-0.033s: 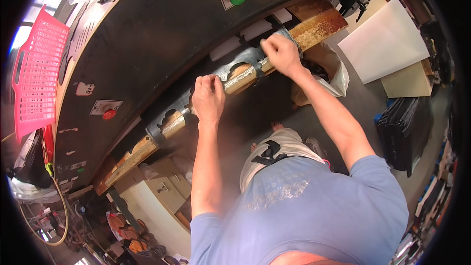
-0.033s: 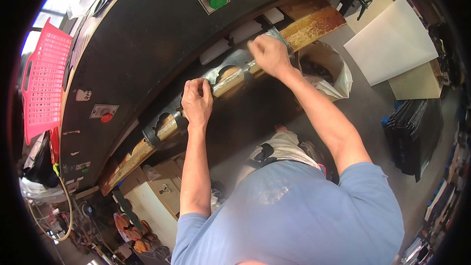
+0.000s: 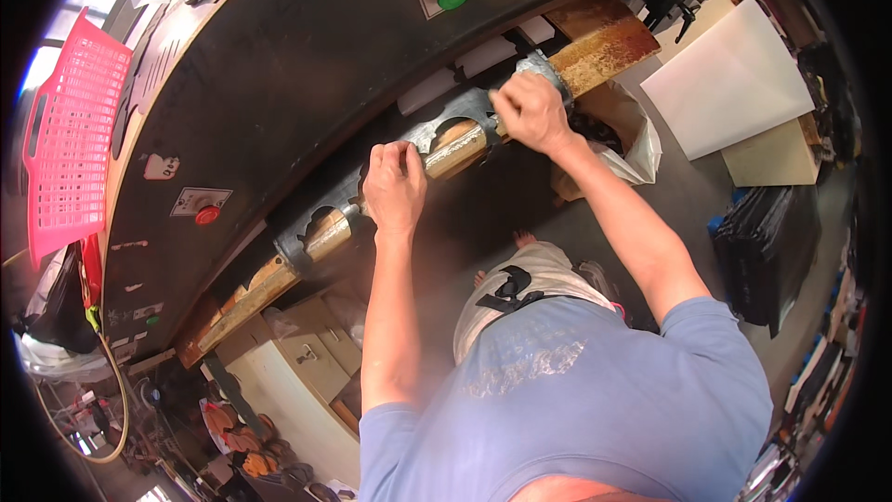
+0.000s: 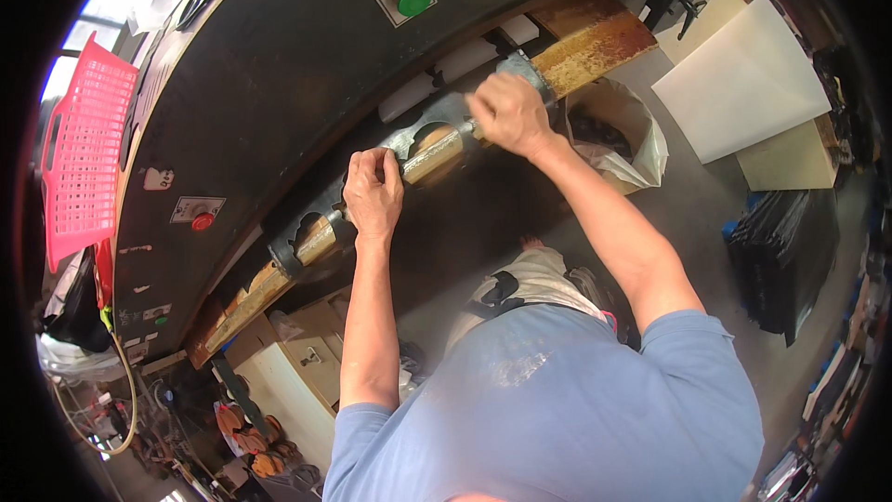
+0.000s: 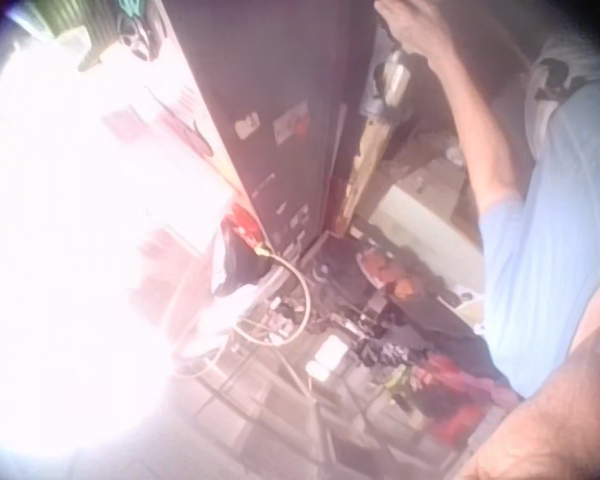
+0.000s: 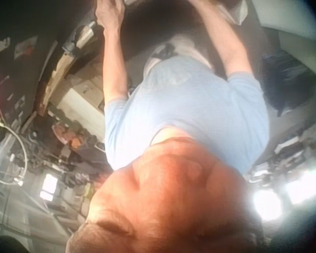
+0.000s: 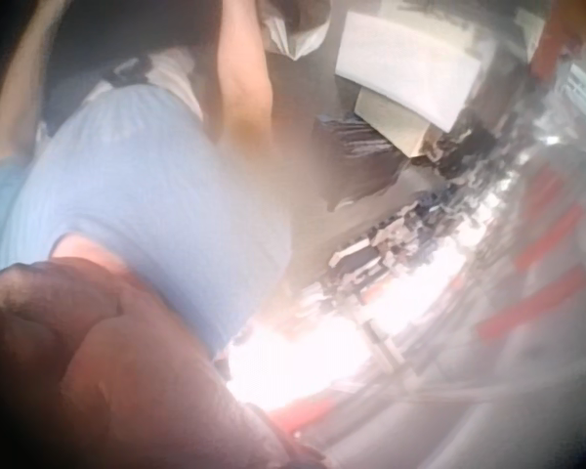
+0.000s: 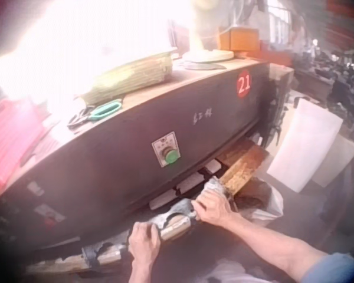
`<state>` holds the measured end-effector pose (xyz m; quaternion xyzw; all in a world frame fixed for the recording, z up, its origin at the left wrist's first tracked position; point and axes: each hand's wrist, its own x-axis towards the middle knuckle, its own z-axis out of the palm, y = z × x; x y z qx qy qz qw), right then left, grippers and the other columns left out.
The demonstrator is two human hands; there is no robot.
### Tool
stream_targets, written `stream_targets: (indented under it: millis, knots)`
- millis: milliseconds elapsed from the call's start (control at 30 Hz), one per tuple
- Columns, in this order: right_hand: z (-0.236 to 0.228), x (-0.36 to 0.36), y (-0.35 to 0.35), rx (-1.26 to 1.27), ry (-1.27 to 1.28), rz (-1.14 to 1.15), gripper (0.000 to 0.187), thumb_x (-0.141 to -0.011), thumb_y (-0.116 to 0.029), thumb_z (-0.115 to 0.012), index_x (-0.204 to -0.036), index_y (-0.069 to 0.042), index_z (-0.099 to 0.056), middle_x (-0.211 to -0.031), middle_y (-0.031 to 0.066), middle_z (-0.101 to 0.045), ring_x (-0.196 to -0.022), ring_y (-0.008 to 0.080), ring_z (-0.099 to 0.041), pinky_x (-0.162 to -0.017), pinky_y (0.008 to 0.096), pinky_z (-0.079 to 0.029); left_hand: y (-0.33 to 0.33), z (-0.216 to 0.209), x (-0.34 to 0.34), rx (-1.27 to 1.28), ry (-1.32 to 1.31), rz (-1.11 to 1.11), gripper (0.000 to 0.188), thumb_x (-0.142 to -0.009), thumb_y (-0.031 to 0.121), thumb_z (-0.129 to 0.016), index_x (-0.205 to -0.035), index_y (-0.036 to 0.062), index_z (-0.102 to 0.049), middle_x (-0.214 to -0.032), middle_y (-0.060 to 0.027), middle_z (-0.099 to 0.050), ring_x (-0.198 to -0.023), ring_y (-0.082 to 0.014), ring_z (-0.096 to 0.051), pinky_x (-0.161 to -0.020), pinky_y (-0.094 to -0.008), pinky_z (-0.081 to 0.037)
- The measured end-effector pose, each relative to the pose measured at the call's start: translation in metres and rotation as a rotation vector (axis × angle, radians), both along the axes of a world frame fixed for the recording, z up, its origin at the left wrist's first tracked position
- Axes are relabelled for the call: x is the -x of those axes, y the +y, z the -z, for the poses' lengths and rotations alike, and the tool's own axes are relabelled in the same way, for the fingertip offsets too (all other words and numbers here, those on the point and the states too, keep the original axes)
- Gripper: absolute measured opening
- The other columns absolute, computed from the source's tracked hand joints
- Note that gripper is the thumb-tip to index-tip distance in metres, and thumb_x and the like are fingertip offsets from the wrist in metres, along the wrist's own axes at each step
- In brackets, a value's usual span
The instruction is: The person places a black plastic bag on a table, then moves to a machine and positions a black sheet with cutouts on its surface. They use a wooden tool to press and smooth the sheet, then peel away cutout pieces and place them into a bin. The person repeats the pressing and peeling steps on the same sheet.
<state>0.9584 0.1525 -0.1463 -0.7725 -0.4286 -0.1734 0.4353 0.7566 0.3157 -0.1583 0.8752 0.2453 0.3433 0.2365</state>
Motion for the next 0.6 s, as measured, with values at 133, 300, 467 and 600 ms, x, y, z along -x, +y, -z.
stream_targets:
  millis: [133,300,467,600]
  knots:
    - [0.022,0.001,0.000,0.044,-0.141,-0.037,0.029,-0.089,-0.016,-0.078,-0.069,-0.011,-0.057,-0.065,0.0026,-0.054,-0.061,0.0249,-0.056,-0.065,0.0387,-0.040,0.003,-0.002,-0.001,-0.016,-0.003,0.017,0.007,-0.096,0.013,-0.072,-0.097,0.0064,-0.070,-0.091,-0.0127,-0.068,-0.074,-0.0343,-0.070,-0.066,-0.0440,-0.057]
    - [0.026,0.000,0.003,0.115,-0.096,-0.027,0.029,-0.088,-0.021,-0.078,-0.069,-0.012,-0.058,-0.067,0.0014,-0.060,-0.067,0.0255,-0.062,-0.067,0.0394,-0.041,0.009,0.005,0.004,-0.012,0.021,0.007,0.009,-0.098,0.015,-0.071,-0.098,0.0059,-0.071,-0.092,-0.0134,-0.068,-0.077,-0.0338,-0.070,-0.070,-0.0440,-0.056]
    - [0.029,0.000,0.006,0.098,-0.045,-0.117,0.027,-0.091,-0.020,-0.078,-0.071,-0.010,-0.062,-0.065,0.0022,-0.060,-0.067,0.0261,-0.063,-0.069,0.0401,-0.043,0.013,0.012,0.004,0.021,0.022,-0.002,0.010,-0.097,0.014,-0.071,-0.098,0.0045,-0.071,-0.091,-0.0128,-0.069,-0.080,-0.0302,-0.071,-0.074,-0.0415,-0.057]
    - [0.042,0.009,0.004,0.060,0.038,-0.112,0.025,-0.091,-0.018,-0.080,-0.073,-0.008,-0.065,-0.066,0.0049,-0.061,-0.065,0.0267,-0.061,-0.069,0.0384,-0.043,0.013,0.021,0.017,0.020,-0.053,-0.005,0.008,-0.094,0.011,-0.073,-0.098,0.0041,-0.071,-0.094,-0.0149,-0.071,-0.081,-0.0343,-0.072,-0.073,-0.0436,-0.058]
